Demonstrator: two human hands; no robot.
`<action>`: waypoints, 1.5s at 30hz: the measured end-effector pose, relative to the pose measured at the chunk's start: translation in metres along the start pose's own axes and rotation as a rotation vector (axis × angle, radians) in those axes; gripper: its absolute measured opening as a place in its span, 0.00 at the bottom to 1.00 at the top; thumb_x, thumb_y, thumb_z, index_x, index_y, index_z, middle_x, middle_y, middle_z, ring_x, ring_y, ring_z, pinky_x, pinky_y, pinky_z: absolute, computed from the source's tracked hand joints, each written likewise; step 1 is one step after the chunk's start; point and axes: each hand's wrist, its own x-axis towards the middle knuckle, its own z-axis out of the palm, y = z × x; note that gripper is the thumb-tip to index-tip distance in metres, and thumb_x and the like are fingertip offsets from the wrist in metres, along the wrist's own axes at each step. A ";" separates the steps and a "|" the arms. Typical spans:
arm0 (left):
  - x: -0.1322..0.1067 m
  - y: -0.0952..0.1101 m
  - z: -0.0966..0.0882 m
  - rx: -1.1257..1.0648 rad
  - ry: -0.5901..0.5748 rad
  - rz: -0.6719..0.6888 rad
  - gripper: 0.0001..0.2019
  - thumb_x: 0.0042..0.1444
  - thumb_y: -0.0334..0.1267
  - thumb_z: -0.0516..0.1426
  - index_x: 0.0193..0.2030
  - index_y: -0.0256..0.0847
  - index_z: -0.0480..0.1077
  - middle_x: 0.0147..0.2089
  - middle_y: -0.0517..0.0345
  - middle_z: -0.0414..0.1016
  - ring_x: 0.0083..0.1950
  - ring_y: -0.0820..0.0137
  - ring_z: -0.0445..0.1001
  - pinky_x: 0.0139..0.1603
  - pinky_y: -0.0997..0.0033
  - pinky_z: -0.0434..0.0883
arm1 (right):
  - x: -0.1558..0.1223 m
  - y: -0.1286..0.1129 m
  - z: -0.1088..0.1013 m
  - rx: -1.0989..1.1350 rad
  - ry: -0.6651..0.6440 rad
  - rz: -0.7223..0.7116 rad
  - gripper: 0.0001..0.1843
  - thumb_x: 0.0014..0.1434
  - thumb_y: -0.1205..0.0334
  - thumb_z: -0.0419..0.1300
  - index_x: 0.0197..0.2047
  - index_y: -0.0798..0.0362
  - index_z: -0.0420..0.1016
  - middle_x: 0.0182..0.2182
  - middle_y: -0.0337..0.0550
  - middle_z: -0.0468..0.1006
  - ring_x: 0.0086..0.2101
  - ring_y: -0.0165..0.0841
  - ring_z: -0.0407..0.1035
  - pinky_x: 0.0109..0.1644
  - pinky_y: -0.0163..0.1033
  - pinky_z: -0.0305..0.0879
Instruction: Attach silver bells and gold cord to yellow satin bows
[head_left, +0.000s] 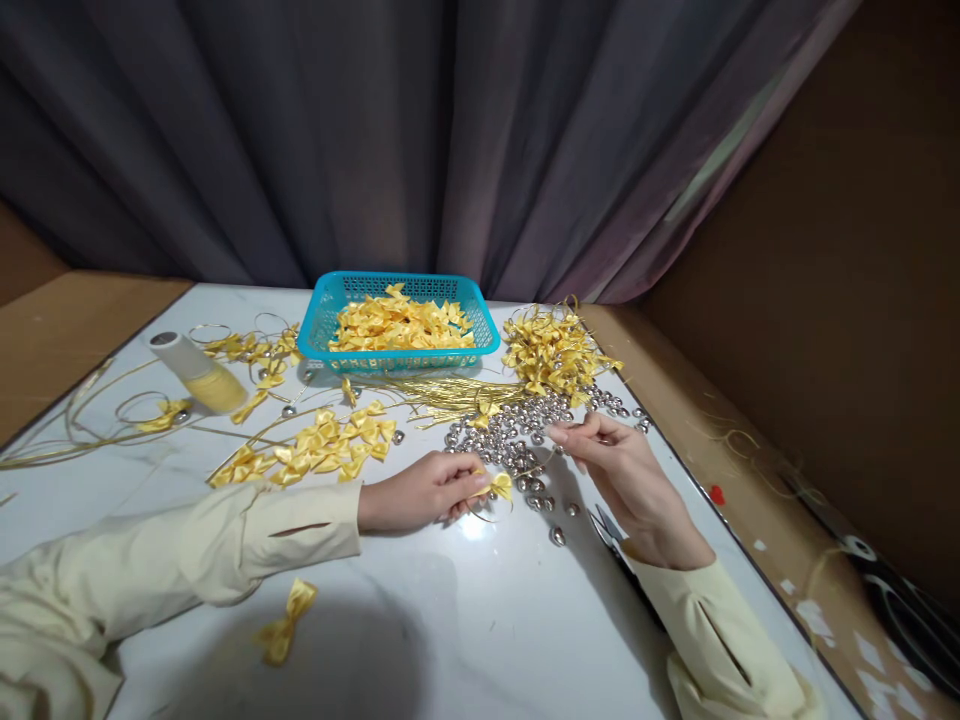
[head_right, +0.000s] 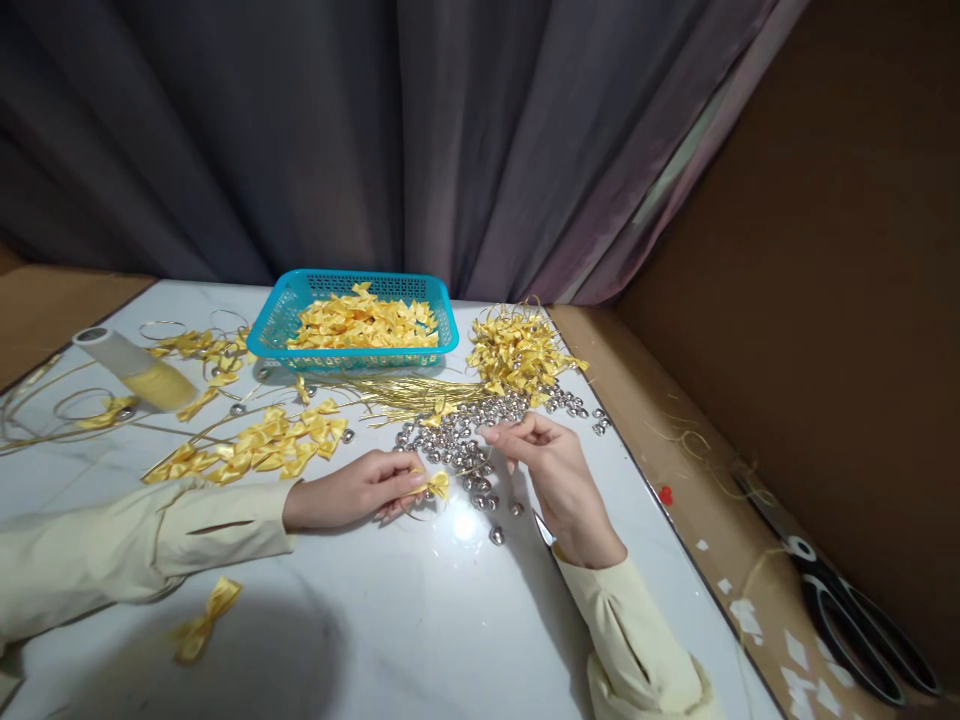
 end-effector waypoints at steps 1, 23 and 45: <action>0.000 0.000 0.000 0.003 0.000 0.000 0.17 0.61 0.50 0.48 0.30 0.38 0.60 0.22 0.66 0.59 0.22 0.77 0.57 0.24 0.74 0.57 | 0.000 0.000 0.001 0.019 -0.015 0.015 0.23 0.34 0.57 0.74 0.13 0.51 0.62 0.21 0.38 0.75 0.34 0.36 0.71 0.38 0.40 0.64; 0.001 0.002 0.000 0.024 0.004 -0.008 0.17 0.61 0.50 0.48 0.29 0.39 0.60 0.22 0.66 0.59 0.22 0.77 0.58 0.24 0.75 0.58 | -0.002 0.011 0.003 -0.448 -0.234 -0.036 0.14 0.40 0.65 0.65 0.17 0.53 0.60 0.13 0.25 0.52 0.17 0.21 0.47 0.22 0.31 0.46; 0.000 0.000 0.001 0.086 0.071 0.033 0.16 0.62 0.48 0.47 0.29 0.39 0.60 0.21 0.66 0.59 0.21 0.76 0.59 0.25 0.74 0.60 | -0.005 0.006 -0.001 -0.323 -0.374 0.035 0.19 0.51 0.54 0.61 0.43 0.57 0.69 0.26 0.46 0.79 0.29 0.36 0.76 0.38 0.42 0.72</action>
